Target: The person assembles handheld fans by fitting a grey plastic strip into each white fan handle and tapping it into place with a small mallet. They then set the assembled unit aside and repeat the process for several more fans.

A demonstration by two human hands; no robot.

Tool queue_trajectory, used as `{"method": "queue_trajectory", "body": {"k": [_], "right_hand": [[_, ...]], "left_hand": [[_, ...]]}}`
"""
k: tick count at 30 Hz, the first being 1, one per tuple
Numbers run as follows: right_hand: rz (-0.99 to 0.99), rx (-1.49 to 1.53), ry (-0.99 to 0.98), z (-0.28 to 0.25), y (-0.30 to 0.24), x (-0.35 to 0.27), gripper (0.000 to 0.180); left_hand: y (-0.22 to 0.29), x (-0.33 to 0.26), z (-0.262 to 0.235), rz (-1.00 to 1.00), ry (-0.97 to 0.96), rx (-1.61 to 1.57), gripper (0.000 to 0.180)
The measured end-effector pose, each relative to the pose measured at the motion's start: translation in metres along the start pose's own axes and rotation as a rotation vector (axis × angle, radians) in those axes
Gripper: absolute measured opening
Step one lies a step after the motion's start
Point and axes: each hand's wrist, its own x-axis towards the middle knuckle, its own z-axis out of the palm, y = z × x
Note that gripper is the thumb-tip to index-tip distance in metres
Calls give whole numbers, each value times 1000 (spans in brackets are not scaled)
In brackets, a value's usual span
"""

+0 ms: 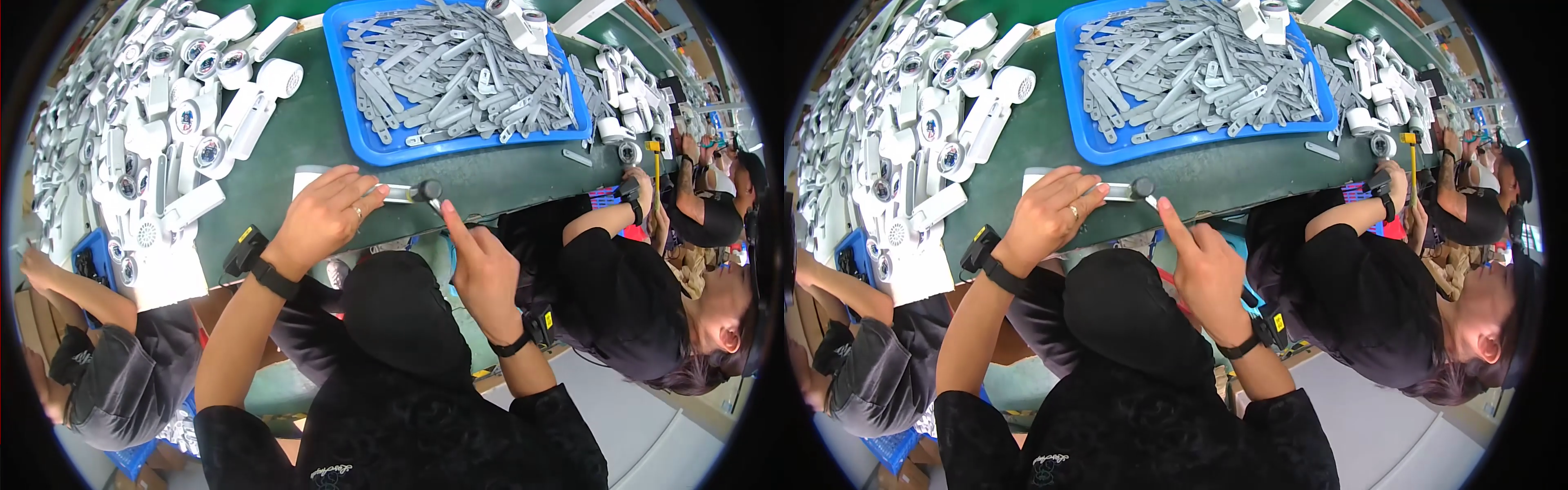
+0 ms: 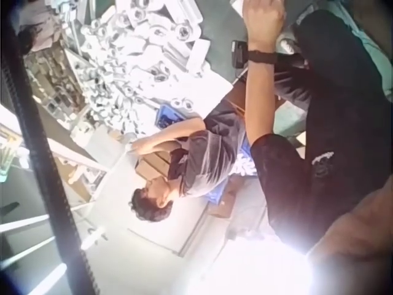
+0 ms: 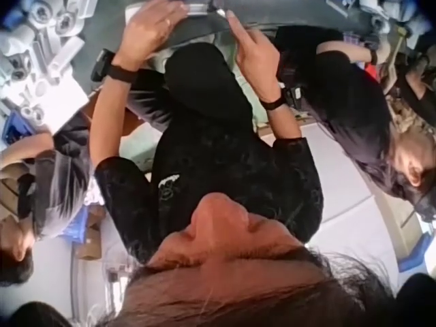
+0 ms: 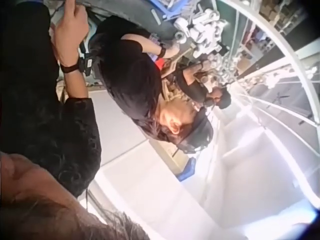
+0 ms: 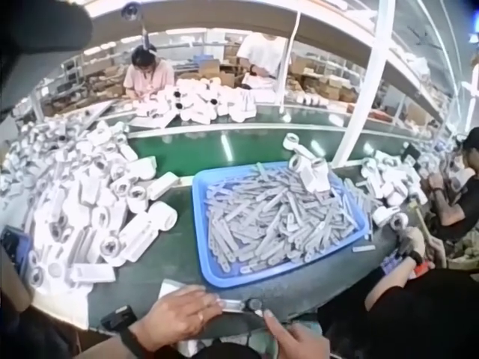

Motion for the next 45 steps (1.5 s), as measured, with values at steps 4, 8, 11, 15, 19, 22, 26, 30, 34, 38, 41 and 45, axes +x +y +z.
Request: {"method": "queue_trajectory", "body": {"k": [4, 8, 11, 15, 19, 22, 26, 30, 34, 38, 41, 45], "right_hand": [[7, -86, -63, -5, -1, 6, 69], [38, -88, -124, 4, -1, -1, 67], [8, -84, -38, -1, -8, 5, 69], [-40, -228, -106, 2, -3, 5, 73], [-63, -129, -79, -6, -25, 21, 77], [-133, -9, -8, 9, -29, 23, 76], [-126, -90, -172, 19, -28, 29, 69], [-163, -101, -106, 17, -31, 28, 68], [-136, -155, -149, 5, -36, 29, 65], [-34, -54, -79, 17, -12, 13, 58], [71, 42, -167, 11, -2, 16, 54], [345, 547, -134, 7, -1, 15, 51]], "left_hand": [[0, -2, 0, -4, -9, 5, 31], [0, -2, 1, 11, -16, 13, 29], [3, -3, -4, -70, -29, -36, 29], [11, 7, -16, -250, -54, -42, 75], [3, -6, -13, -388, -50, 20, 120], [0, -9, -9, -412, -56, -21, 121], [-2, -9, -7, -433, -59, -7, 122], [-1, -12, -7, -432, -60, 6, 121], [-1, -14, -11, -445, -95, 54, 120], [0, -9, -9, -442, -97, 15, 118], [0, -10, -20, -431, -82, -38, 115], [7, -26, -41, -521, -93, -86, 99]]}}
